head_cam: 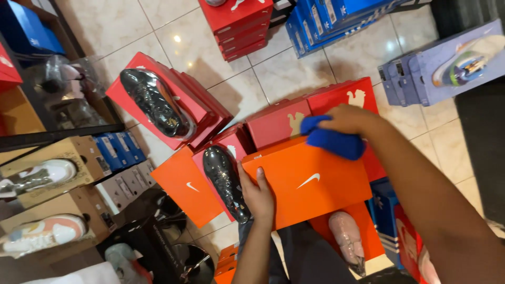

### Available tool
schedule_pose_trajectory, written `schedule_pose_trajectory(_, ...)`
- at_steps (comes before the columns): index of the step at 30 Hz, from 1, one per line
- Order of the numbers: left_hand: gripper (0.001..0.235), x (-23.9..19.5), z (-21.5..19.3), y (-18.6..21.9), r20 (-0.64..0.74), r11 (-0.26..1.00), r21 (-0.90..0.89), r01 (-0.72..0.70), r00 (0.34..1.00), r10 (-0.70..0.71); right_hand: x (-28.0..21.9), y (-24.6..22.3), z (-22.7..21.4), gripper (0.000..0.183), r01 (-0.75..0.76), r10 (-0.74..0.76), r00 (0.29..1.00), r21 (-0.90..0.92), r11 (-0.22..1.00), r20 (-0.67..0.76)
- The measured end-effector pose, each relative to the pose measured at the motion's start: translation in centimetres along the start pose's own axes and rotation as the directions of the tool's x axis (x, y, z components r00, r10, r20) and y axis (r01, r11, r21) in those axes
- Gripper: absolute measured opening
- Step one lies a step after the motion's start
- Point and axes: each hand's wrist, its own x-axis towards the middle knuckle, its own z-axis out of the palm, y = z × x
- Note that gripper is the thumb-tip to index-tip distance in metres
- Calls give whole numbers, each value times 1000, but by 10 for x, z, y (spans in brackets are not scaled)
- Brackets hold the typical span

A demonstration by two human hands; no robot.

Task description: Cleaning and wiping down various shoes and shoe boxes using a cloth in a storage area.

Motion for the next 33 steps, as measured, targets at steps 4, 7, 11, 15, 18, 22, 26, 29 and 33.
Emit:
schedule_pose_trajectory(4,68,-1,3,0,-57,999,16,-35,998,36,-26,-50,-18,68,42,-41,999,-55,998,23)
schedule_pose_trajectory(7,69,2,8,-12,-63,993,99,-58,996,64,84,-71,65,79,109,-106,994,-217,970,22)
schedule_pose_trajectory(11,72,0,13,-9,-115,996,-17,-93,989,90,0,-169,42,68,355,-356,927,35,934,115)
schedule_pose_trajectory(15,68,-2,10,-11,-95,995,-66,-69,994,63,-3,-110,43,54,337,-332,935,24,941,-121)
schedule_pose_trajectory(18,65,-3,1,-2,-68,992,-99,-76,995,69,-4,-23,38,47,218,-218,938,-28,975,-271)
schedule_pose_trajectory(22,63,-1,-4,2,-22,983,-167,-70,997,67,-2,48,62,48,94,-197,736,-191,977,-648)
schedule_pose_trajectory(26,65,4,-8,7,57,958,-286,-11,998,29,-40,-54,137,75,364,-375,425,-223,904,-824)
schedule_pose_trajectory(29,71,13,-17,-2,196,942,-328,74,981,-9,-83,-106,183,85,430,-480,730,-220,876,-486)
schedule_pose_trajectory(33,73,23,-28,-15,369,963,-267,-46,918,146,-72,-34,207,78,460,-510,578,-262,848,-637)
